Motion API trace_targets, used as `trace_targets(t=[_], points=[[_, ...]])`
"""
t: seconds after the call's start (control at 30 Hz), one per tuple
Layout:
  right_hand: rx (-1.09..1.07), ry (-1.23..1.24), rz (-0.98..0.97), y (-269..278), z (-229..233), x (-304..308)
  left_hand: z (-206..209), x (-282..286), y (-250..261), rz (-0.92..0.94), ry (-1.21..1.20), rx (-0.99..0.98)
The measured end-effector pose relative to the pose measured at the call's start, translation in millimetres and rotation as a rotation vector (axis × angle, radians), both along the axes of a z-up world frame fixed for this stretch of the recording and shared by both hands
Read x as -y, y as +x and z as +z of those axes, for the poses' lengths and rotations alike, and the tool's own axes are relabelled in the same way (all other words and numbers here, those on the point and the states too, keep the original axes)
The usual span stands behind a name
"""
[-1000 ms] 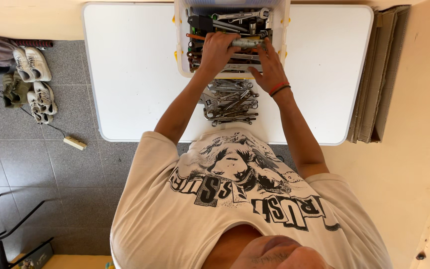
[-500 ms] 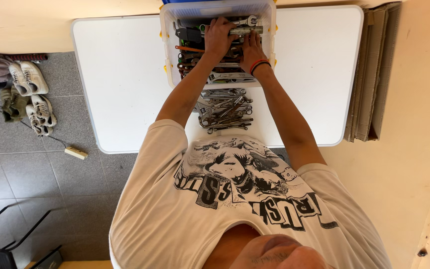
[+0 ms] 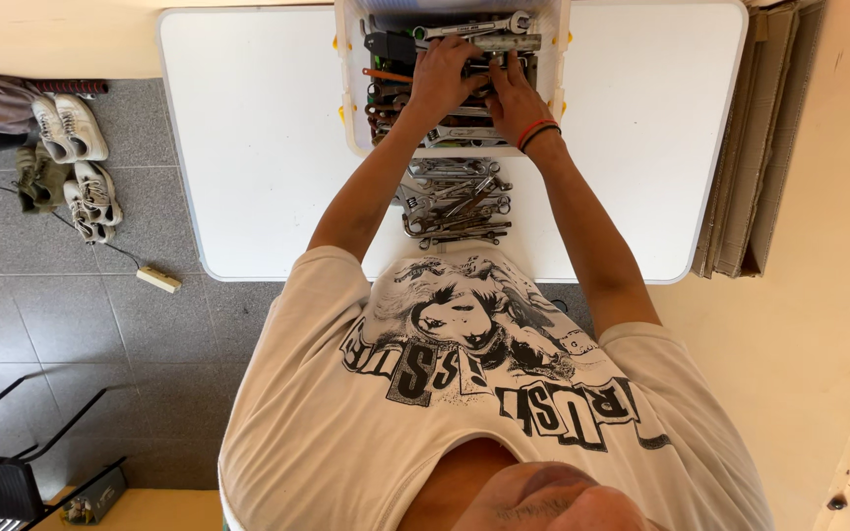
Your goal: The person sorts wrenches and other hand tools laid out on a white folding table and arranges them inside a plastic toolbox, then places the blue lid on the toolbox and presses it closed.
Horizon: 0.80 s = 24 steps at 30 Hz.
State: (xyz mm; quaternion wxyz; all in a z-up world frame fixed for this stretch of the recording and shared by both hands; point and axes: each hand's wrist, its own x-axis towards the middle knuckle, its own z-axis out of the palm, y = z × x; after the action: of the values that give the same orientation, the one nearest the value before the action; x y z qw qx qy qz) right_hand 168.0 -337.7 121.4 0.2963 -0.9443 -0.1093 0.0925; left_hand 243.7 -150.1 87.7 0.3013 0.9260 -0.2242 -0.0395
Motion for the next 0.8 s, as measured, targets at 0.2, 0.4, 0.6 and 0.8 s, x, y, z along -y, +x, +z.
trace_targets(t=[0.2, 0.4, 0.6, 0.8], points=[[0.265, 0.111, 0.005, -32.6, 65.3, -7.6, 52.9, -40.4, -50.7, -0.093, -0.168, -0.031], [0.508, 0.310, -0.110, -94.0, 81.3, -8.2, 83.2, -78.1, -105.6, -0.181, -0.297, 0.139], [0.574, 0.206, 0.082, -141.5, 42.6, 3.0, 83.9, -115.6, -156.0, -0.256, -0.092, 0.313], [0.148, 0.119, 0.155, -173.5, -27.2, 2.0, 54.7, -118.9, -195.0, -0.189, -0.059, 0.385]])
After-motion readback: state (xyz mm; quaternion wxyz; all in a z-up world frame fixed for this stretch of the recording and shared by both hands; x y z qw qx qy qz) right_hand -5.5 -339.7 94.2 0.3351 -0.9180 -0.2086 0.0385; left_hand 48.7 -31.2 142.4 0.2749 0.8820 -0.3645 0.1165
